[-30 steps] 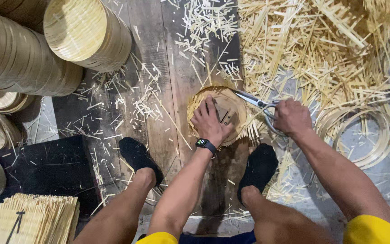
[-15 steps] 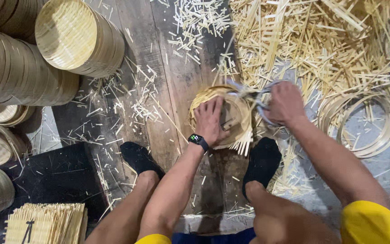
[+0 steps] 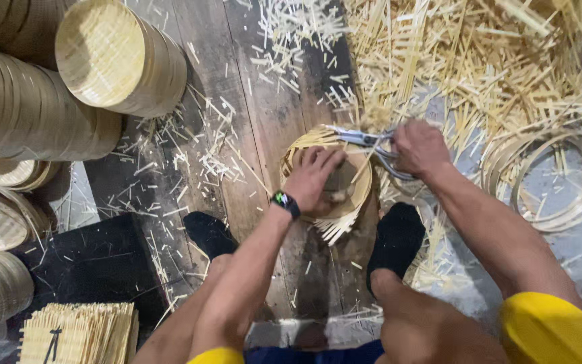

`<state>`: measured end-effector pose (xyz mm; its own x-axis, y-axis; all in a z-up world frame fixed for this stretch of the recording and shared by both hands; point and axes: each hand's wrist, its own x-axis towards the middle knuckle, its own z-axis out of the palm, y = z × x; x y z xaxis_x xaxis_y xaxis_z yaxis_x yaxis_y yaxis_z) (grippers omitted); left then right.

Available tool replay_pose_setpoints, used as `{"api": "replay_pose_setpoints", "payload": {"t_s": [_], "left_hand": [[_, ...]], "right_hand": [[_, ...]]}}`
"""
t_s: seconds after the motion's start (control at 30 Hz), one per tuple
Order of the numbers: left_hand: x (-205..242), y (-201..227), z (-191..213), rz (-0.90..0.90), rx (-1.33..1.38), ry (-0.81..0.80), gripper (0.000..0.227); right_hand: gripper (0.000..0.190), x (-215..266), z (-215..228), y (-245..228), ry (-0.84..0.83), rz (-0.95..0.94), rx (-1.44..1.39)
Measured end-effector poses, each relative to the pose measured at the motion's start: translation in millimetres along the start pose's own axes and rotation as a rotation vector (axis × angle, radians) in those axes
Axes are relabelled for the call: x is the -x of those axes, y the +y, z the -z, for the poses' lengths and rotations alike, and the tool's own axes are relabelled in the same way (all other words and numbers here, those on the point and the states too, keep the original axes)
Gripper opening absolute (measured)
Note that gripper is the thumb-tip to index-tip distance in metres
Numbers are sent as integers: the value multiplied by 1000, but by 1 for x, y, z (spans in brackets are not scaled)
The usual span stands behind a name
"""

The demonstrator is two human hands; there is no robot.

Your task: The person constructs the bottoms of bamboo baskets by weaving thin bamboo strips together, placing a circular wooden frame over the woven piece, and using shears to cut the strips to the shape of the frame.

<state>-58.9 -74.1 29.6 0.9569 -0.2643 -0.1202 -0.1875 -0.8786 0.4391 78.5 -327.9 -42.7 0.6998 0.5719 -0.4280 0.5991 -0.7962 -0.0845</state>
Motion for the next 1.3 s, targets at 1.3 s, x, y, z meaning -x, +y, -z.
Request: {"api": "replay_pose_setpoints", "payload": {"t_s": [1.3], "left_hand": [[29,14,-21,68,128,183,87]], "right_hand": [[31,-8,23,8,-157,14,43]]}}
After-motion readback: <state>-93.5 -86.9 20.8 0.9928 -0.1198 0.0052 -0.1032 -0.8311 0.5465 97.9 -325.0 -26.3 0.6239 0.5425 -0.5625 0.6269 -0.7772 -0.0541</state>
